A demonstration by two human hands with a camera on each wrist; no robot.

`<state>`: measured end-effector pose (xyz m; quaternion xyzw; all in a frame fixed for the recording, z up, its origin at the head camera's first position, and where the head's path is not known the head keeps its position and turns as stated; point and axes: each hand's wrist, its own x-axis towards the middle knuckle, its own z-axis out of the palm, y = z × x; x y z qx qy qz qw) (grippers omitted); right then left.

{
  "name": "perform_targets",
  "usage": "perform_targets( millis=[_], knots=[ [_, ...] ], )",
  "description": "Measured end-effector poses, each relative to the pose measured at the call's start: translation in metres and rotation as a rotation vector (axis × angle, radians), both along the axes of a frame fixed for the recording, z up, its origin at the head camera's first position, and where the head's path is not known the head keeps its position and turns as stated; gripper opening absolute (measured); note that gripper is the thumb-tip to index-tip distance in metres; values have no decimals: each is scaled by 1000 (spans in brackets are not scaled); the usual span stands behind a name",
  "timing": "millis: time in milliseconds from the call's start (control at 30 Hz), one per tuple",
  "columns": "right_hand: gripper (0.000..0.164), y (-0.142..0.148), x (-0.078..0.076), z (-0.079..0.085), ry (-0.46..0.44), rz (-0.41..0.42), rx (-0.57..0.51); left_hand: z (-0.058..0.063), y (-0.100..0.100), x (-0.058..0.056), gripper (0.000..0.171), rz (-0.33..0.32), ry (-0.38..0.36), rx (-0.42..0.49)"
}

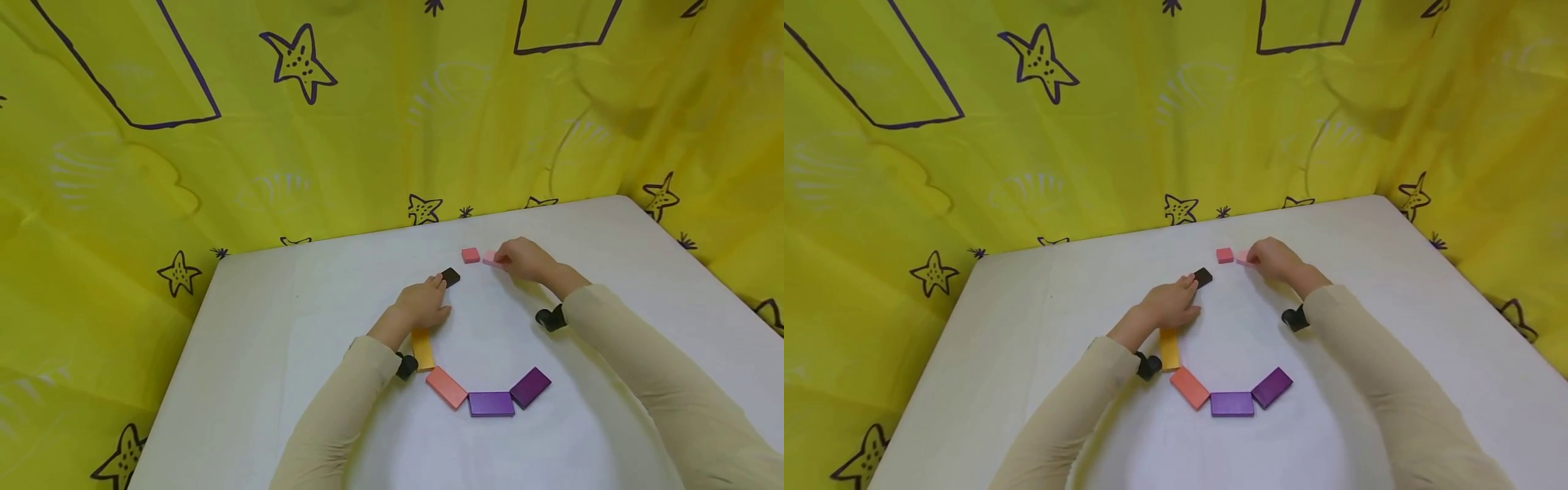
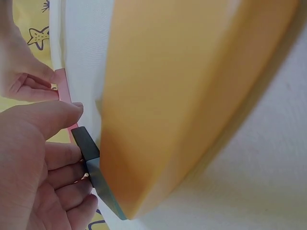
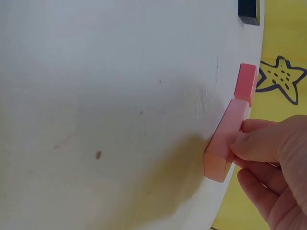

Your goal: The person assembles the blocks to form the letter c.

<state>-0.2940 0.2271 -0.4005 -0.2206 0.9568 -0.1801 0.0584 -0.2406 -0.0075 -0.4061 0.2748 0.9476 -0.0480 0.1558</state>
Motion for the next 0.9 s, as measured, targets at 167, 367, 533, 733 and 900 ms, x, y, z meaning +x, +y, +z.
perform_targets(
  millis=[167,367,533,733,900],
  knots=[
    [23,0,4,0,5,31,-20,-1,1,-1,61,11,-1,-5],
    [21,-4,4,-3,27,106,-40,1,1,-2,61,18,-4,-7],
    [21,-8,6,-3,29,128,-41,0,1,-1,60,16,-1,-8],
    [22,-11,11,-6,70,167,-51,-2,2,-2,61,13,-15,-7],
    [21,-18,13,-7,77,164,-53,-4,2,-3,60,9,-2,-4]
  ],
)
